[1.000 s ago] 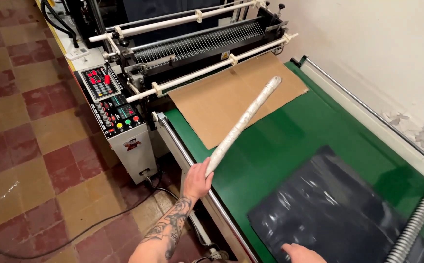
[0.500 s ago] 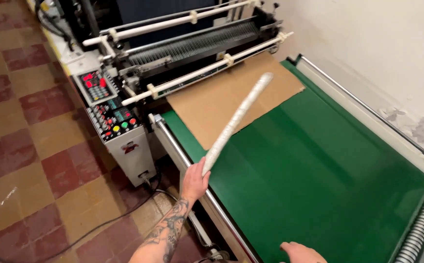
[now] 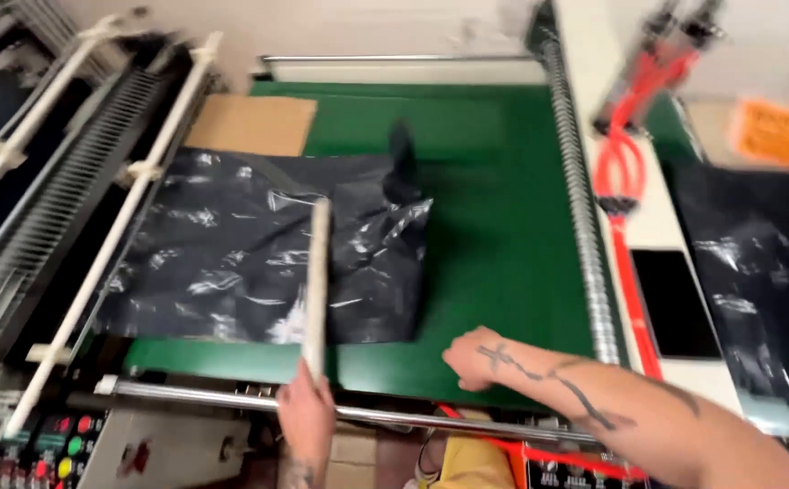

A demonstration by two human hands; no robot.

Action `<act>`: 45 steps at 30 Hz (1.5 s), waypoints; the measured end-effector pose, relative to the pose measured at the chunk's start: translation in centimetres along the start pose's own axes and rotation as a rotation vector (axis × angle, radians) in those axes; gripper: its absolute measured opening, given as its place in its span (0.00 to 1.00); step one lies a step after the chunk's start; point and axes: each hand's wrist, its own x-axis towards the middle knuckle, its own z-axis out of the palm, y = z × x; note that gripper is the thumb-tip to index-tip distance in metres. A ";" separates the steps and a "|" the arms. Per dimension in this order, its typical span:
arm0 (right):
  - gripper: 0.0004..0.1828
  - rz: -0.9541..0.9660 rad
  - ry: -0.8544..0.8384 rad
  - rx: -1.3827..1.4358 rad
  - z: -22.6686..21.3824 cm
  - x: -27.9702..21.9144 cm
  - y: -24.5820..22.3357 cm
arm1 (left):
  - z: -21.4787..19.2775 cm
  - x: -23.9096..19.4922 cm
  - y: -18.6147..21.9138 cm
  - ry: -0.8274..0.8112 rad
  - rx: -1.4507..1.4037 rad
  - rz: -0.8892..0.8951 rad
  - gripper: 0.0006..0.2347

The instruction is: Using a plastic tube to smooth and guide black plastic bags on a conveyor belt of a bag-making machine.

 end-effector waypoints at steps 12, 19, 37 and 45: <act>0.28 0.273 -0.527 -0.090 -3.8 -1.5 0.3 | -0.3 -3.2 11.9 -0.572 -0.235 0.550 0.24; 0.11 0.132 -0.336 0.002 -3.1 -1.5 0.3 | 0.2 -0.6 2.7 -0.415 -0.169 0.360 0.25; 0.21 0.082 -0.232 -0.033 -1.8 -1.5 -0.9 | -2.5 2.8 -7.6 0.053 -0.156 -0.120 0.24; 0.25 0.067 -0.229 -0.034 -2.2 -1.9 -1.0 | -3.0 3.7 -7.2 -0.077 -0.107 -0.151 0.23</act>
